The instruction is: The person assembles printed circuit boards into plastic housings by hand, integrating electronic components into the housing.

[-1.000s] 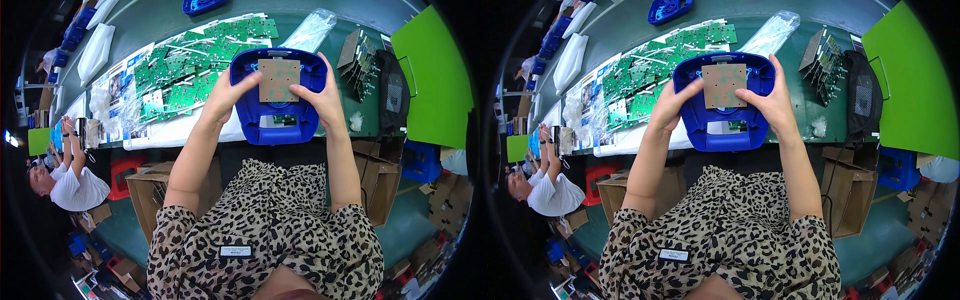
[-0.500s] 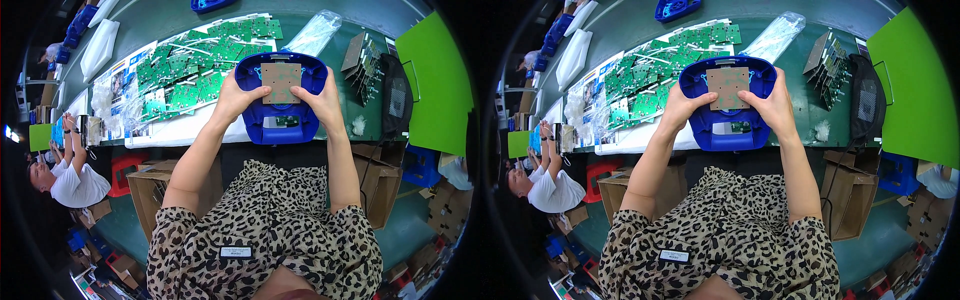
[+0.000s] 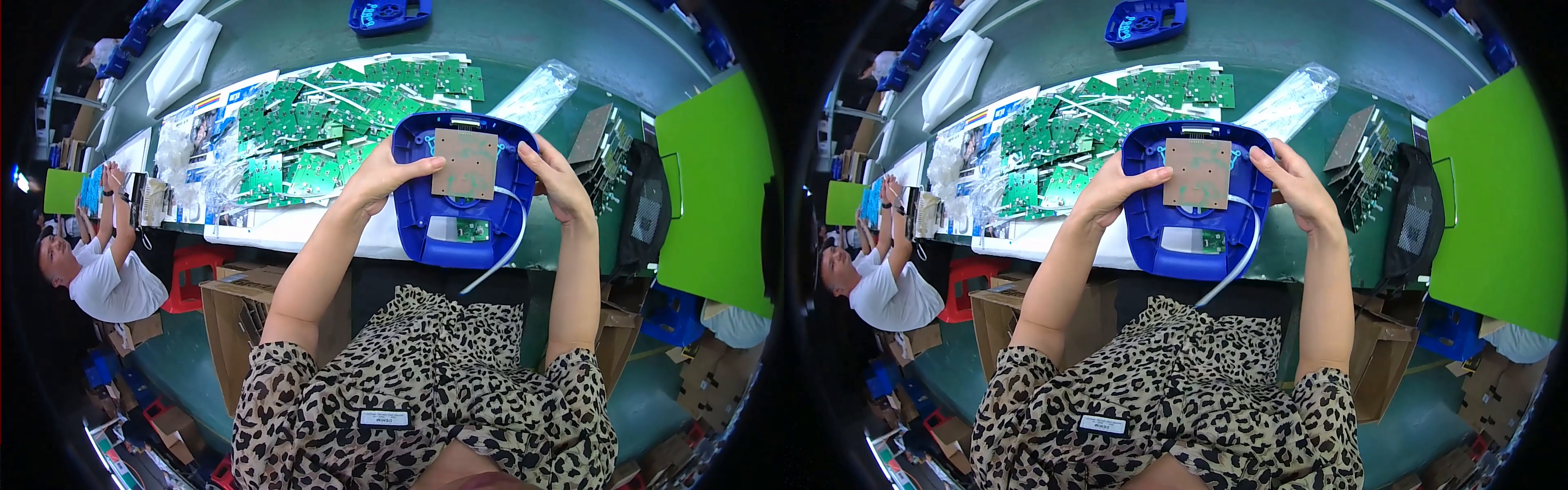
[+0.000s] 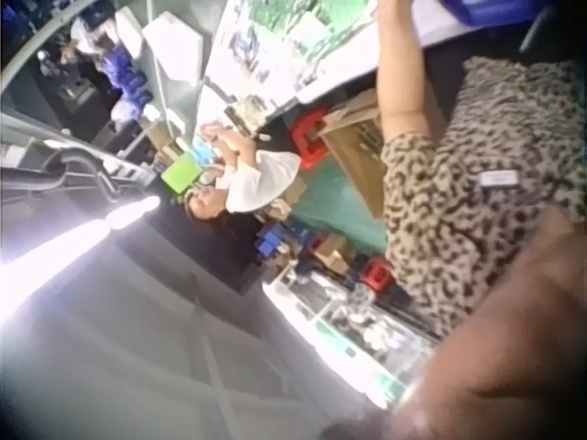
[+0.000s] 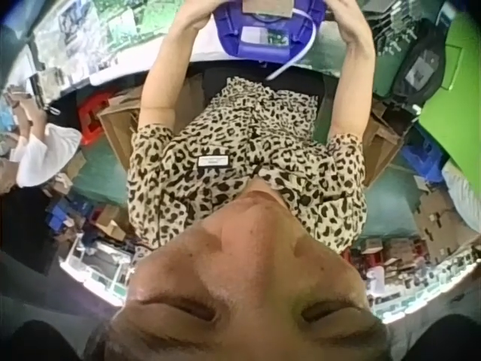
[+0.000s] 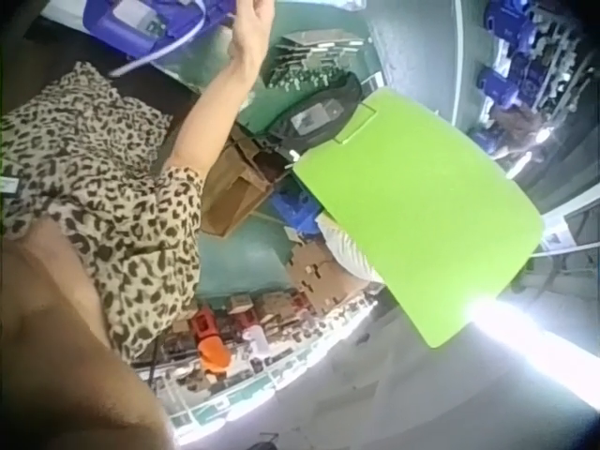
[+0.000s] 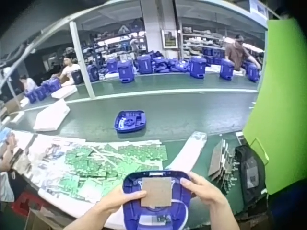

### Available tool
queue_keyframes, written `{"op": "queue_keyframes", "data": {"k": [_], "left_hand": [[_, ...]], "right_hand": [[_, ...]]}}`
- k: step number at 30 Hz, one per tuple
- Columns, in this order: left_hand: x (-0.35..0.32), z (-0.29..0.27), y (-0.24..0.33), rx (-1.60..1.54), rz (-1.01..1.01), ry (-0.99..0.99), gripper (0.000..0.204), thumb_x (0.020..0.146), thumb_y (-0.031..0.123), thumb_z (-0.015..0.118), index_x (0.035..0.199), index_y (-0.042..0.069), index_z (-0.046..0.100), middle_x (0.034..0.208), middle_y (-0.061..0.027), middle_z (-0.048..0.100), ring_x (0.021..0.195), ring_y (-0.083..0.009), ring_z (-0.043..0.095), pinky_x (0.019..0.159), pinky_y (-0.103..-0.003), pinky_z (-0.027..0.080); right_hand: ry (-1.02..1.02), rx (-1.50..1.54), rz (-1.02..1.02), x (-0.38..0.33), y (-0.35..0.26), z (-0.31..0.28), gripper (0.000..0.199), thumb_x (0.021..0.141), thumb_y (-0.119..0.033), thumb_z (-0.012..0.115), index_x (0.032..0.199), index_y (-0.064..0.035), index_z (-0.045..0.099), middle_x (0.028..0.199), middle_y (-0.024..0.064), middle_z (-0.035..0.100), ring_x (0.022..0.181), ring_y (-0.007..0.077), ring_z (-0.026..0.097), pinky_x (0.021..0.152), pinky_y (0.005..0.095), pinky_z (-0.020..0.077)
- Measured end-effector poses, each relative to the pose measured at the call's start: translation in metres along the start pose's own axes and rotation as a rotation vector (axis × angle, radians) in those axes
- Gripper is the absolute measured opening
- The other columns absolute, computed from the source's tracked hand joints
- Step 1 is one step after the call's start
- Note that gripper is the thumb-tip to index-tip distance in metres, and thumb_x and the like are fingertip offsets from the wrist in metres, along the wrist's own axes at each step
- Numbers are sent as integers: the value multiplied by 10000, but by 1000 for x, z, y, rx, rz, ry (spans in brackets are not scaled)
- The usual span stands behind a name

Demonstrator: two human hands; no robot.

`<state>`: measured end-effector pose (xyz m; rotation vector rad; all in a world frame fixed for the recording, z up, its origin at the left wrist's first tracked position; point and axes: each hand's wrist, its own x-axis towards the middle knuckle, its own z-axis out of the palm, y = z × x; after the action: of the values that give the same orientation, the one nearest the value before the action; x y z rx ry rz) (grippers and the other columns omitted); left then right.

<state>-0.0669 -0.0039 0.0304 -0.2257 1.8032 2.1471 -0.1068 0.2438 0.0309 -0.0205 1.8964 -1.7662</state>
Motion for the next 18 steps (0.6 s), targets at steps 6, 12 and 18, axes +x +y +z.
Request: {"op": "queue_keyframes", "data": {"k": [6, 12, 18], "left_hand": [[-5, -20, 13, 35, -94, 84, 540, 795, 372, 638, 1163, 8, 483, 1082, -103, 552, 982, -161, 518, 846, -299, 426], [-21, -51, 3, -181, 69, 354, 398, 906, 340, 470, 1130, 11, 451, 917, -78, 563, 795, -120, 554, 638, -308, 504], [-64, -42, -112, 484, 369, 617, 83, 834, 87, 567, 838, 4, 565, 722, -77, 582, 646, -131, 560, 516, -254, 457]], "right_hand": [[-309, -259, -52, 44, -21, -3, 425, 820, -399, 580, 1079, -63, 584, 878, -28, 572, 792, 49, 495, 618, 186, 392], [-208, -77, 131, 112, -34, -7, 463, 837, -449, 538, 1061, -47, 585, 887, 39, 631, 708, 98, 601, 545, 253, 501], [276, 531, -35, 203, -37, -66, 399, 887, -340, 496, 1075, 11, 502, 1034, 163, 553, 890, 265, 592, 690, 411, 552]]}}
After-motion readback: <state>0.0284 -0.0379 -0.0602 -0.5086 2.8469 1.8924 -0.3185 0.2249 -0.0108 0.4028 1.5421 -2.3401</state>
